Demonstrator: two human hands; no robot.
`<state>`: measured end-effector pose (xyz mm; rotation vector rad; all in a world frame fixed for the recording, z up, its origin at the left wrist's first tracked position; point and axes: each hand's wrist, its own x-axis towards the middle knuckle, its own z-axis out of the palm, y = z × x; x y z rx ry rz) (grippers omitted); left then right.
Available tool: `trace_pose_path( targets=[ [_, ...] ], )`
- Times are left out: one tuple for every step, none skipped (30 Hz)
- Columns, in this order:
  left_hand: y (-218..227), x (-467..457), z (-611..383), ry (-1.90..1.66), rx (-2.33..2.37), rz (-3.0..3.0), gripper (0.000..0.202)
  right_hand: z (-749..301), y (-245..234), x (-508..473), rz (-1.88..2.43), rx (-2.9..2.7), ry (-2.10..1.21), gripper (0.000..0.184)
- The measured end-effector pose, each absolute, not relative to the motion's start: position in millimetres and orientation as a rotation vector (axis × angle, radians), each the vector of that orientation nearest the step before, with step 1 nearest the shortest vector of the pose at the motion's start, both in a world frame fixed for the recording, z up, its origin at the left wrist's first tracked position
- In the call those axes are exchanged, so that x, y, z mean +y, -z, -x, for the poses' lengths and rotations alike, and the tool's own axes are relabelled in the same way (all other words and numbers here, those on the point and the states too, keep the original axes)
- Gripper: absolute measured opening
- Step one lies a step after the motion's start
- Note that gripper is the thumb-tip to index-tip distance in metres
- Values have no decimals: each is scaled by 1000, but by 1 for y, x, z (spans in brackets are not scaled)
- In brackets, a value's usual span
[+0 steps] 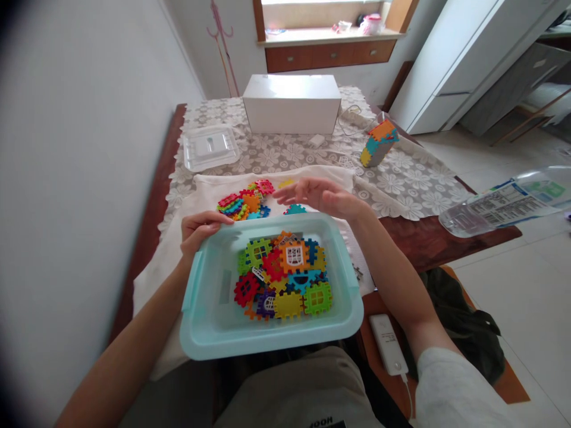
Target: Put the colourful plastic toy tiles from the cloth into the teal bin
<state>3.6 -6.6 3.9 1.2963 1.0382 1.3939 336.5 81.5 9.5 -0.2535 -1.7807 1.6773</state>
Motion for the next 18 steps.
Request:
trace_pose_path(
  targets=[
    [-4,-6,-3,-1391,1035,-1298,20,-337,-5,85,373,-1757,-1583,58],
    [-4,-6,-3,-1387,1031,-1298,20,-337,1,88,522,-1779,-1458,58],
    [-5,-6,-3,-1385,1027,-1296,19,-338,7,92,683,-1846,-1315,58],
    [-6,-6,-4,-1384,1025,-1294,19,-340,14,95,839,-1947,-1173,61],
    [-6,-7,-4,-1385,1025,-1292,18,-343,23,98,977,-2077,-1041,67],
    [-7,-7,-4,-1386,1026,-1291,18,-345,31,102,1086,-2214,-928,78],
    [-7,-7,-4,-1388,1027,-1290,18,-348,40,105,1147,-2343,-854,83],
    [-7,-7,-4,-1389,1028,-1290,18,-350,48,109,1163,-2456,-797,79],
    [-6,-7,-4,-1389,1028,-1289,19,-351,55,112,1147,-2523,-735,70],
    [-6,-7,-4,-1388,1028,-1290,19,-352,60,116,1122,-2562,-690,62],
    [-5,-7,-4,-1388,1028,-1291,19,-353,62,118,1105,-2570,-651,54],
    [-5,-7,-4,-1390,1028,-1292,19,-353,63,121,1104,-2556,-624,49],
    [-4,-7,-4,-1392,1029,-1293,19,-352,63,122,1118,-2539,-612,45],
    [-4,-7,-4,-1393,1029,-1293,19,-351,61,123,1150,-2515,-608,42],
    [-4,-7,-4,-1395,1029,-1293,19,-351,59,123,1191,-2485,-607,38],
    [-4,-7,-4,-1394,1030,-1292,19,-349,57,122,1227,-2449,-612,36],
    [-4,-7,-4,-1393,1032,-1292,19,-348,56,121,1252,-2410,-625,35],
    [-4,-7,-4,-1393,1035,-1292,19,-347,54,120,1272,-2363,-640,35]
  ],
)
